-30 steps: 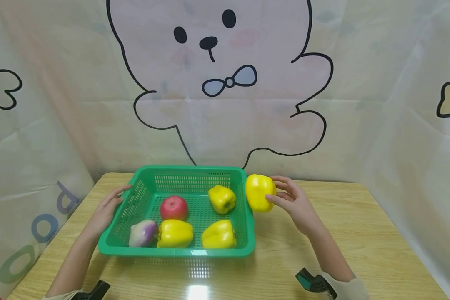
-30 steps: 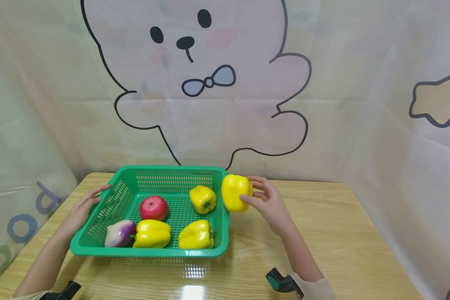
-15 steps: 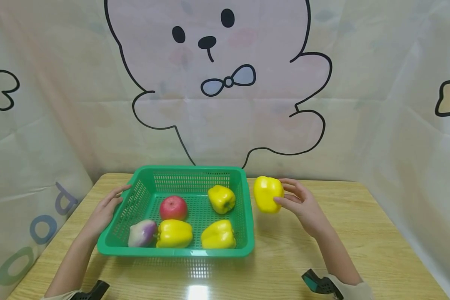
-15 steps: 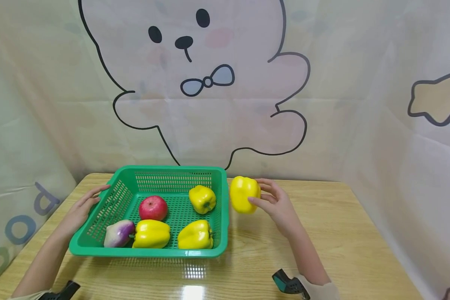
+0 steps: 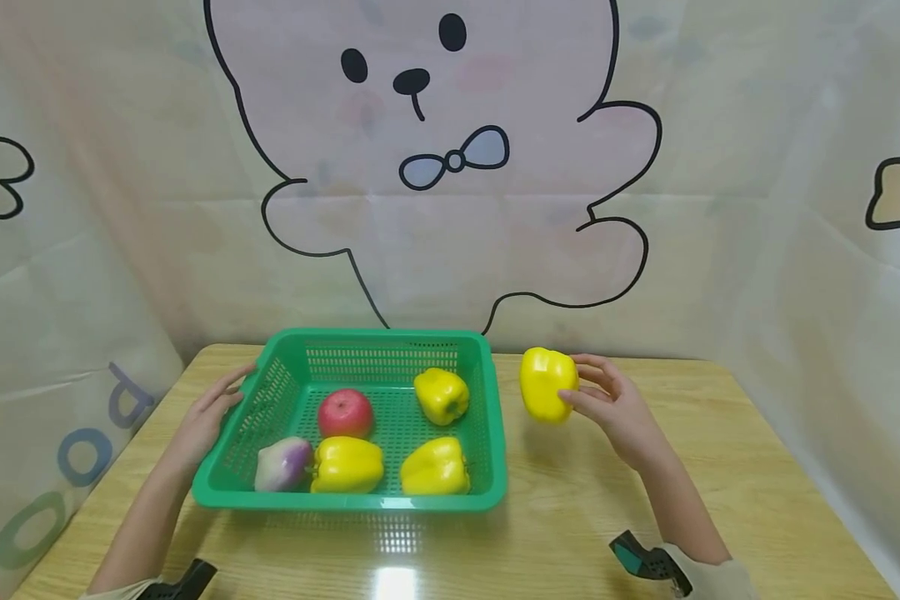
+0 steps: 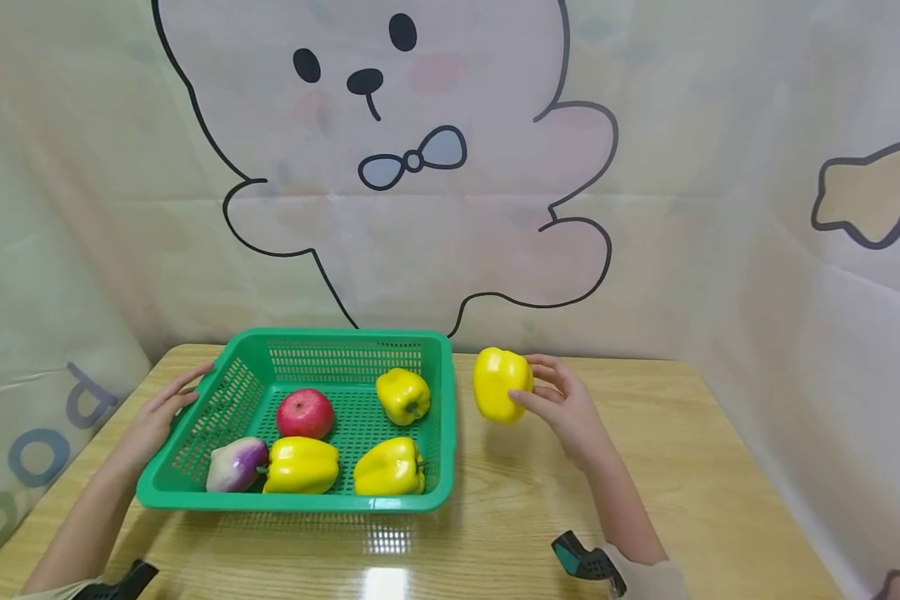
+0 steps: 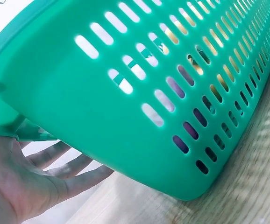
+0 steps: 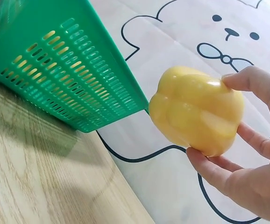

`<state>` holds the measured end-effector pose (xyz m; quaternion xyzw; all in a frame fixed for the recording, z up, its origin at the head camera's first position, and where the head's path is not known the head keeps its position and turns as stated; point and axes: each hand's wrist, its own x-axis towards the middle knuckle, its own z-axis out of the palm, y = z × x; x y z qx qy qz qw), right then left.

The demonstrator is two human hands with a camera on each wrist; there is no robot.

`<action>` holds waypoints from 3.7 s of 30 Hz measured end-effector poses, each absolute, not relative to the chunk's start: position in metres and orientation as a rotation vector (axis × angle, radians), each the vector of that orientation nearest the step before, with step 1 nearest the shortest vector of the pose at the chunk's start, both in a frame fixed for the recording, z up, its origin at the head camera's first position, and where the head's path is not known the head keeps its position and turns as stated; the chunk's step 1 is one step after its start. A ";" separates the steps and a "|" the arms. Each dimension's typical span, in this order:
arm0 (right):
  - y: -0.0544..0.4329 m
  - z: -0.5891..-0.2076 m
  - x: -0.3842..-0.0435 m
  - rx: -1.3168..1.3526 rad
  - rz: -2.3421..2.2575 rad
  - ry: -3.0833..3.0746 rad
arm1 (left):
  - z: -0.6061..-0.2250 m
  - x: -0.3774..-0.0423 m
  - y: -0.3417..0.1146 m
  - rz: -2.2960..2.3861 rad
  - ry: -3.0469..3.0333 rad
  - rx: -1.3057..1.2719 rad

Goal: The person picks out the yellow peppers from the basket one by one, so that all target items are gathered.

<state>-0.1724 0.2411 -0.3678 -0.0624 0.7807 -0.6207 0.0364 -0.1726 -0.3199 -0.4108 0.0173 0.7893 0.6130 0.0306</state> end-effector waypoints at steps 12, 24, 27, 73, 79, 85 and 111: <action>0.246 -0.372 -0.179 -0.175 -1.972 2.357 | -0.409 -0.172 -0.320 1.785 2.445 -0.018; 0.252 -0.379 -0.185 -0.164 -1.959 2.348 | -0.406 -0.168 -0.318 1.841 2.378 -0.043; 0.254 -0.383 -0.188 -0.170 -1.968 2.334 | -0.407 -0.169 -0.317 1.867 2.354 -0.071; 0.266 -0.437 -0.210 -0.116 -1.803 2.363 | -0.409 -0.172 -0.312 1.655 2.650 0.011; 0.266 -0.436 -0.210 -0.122 -1.806 2.354 | -0.409 -0.172 -0.311 1.668 2.641 0.013; 0.268 -0.435 -0.210 -0.106 -1.813 2.355 | -0.410 -0.172 -0.312 1.676 2.637 0.015; 0.262 -0.443 -0.209 -0.081 -1.741 2.433 | -0.408 -0.171 -0.311 1.675 2.637 0.017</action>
